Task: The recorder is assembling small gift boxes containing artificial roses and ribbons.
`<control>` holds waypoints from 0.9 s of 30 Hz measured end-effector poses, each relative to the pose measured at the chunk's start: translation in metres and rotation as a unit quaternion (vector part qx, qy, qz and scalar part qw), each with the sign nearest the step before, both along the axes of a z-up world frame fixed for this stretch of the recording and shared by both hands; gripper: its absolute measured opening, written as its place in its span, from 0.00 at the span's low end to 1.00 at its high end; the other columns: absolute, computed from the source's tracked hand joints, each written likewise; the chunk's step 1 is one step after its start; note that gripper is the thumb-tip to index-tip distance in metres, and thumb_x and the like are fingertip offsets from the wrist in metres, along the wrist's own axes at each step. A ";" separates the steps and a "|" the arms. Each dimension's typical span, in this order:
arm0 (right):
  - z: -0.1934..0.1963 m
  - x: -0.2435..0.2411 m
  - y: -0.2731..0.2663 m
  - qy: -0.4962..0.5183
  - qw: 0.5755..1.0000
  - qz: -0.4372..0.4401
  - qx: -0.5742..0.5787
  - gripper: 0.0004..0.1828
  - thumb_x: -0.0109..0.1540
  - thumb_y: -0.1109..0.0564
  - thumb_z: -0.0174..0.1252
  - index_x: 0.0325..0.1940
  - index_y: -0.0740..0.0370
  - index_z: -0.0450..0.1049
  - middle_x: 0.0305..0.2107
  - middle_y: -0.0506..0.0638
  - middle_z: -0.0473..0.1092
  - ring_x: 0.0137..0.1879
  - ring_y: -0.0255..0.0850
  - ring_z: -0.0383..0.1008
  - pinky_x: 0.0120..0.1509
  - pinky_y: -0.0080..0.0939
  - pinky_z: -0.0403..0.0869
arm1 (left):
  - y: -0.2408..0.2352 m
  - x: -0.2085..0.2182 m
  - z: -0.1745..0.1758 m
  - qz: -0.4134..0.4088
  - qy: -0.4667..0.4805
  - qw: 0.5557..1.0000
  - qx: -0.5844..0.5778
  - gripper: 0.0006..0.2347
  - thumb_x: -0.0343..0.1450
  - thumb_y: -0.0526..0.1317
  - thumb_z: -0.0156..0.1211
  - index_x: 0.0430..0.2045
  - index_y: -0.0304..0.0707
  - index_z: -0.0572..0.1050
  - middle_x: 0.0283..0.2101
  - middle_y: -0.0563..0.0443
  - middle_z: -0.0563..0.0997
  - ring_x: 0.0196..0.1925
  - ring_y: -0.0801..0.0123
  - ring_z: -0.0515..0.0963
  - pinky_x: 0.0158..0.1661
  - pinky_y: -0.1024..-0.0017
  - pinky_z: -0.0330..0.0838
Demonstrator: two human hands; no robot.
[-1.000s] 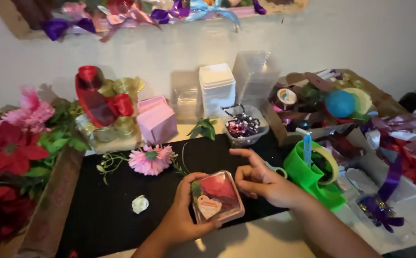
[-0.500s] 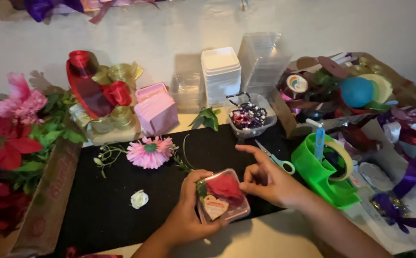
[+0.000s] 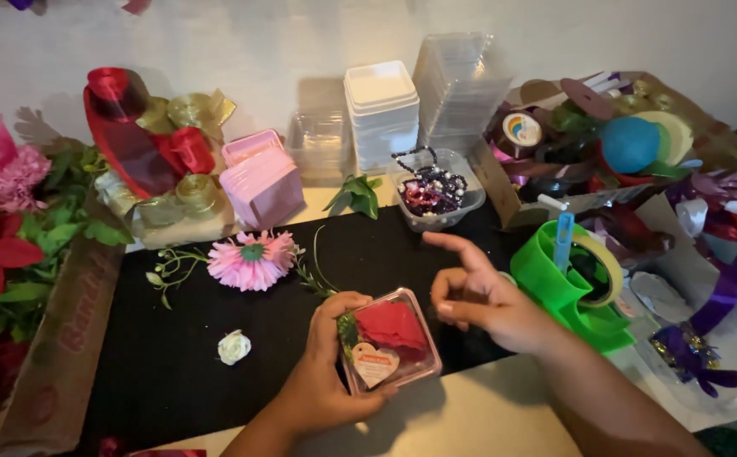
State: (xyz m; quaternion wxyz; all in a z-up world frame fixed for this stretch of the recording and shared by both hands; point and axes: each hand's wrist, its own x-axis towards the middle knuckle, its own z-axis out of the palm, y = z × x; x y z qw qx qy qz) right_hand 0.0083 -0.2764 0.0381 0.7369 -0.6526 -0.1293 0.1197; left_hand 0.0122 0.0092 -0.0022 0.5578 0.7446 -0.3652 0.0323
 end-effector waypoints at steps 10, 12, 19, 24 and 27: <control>0.005 -0.011 0.015 0.004 0.999 0.053 -0.001 0.47 0.63 0.65 0.59 0.80 0.53 0.42 0.33 0.47 0.68 0.41 0.32 0.68 0.49 0.31 0.67 | -0.003 0.000 0.000 -0.007 0.010 1.000 0.001 0.43 0.53 0.41 0.80 0.62 0.33 0.60 0.61 0.39 0.65 0.66 0.53 0.68 0.66 0.62 0.62; 0.005 -0.012 0.015 -0.033 0.994 0.039 -0.094 0.48 0.63 0.63 0.61 0.81 0.52 0.41 0.31 0.45 0.67 0.38 0.30 0.66 0.45 0.30 0.65 | -0.003 0.000 -0.004 0.008 -0.023 0.999 0.027 0.44 0.52 0.41 0.80 0.62 0.32 0.60 0.61 0.38 0.65 0.67 0.50 0.66 0.66 0.61 0.59; -0.003 -0.005 0.007 -0.001 0.986 0.015 -0.165 0.51 0.59 0.61 0.66 0.80 0.51 0.45 0.24 0.44 0.68 0.32 0.28 0.65 0.37 0.30 0.65 | -0.005 0.002 -0.012 -0.015 -0.030 0.999 0.006 0.42 0.54 0.41 0.79 0.62 0.33 0.59 0.61 0.38 0.64 0.67 0.49 0.66 0.67 0.61 0.61; -0.018 0.003 0.003 0.030 0.990 0.038 -0.136 0.52 0.57 0.61 0.69 0.79 0.52 0.47 0.25 0.47 0.70 0.32 0.30 0.69 0.35 0.29 0.67 | -0.002 0.000 -0.013 -0.033 0.030 0.999 -0.022 0.44 0.54 0.38 0.80 0.63 0.35 0.56 0.62 0.40 0.62 0.67 0.55 0.66 0.66 0.64 0.61; -0.009 0.003 0.010 0.079 0.993 0.037 -0.082 0.52 0.56 0.62 0.67 0.77 0.50 0.46 0.30 0.47 0.74 0.36 0.30 0.74 0.39 0.30 0.73 | -0.003 -0.001 -0.012 -0.064 0.066 0.994 -0.064 0.43 0.55 0.36 0.79 0.64 0.37 0.55 0.63 0.40 0.62 0.68 0.58 0.66 0.67 0.66 0.62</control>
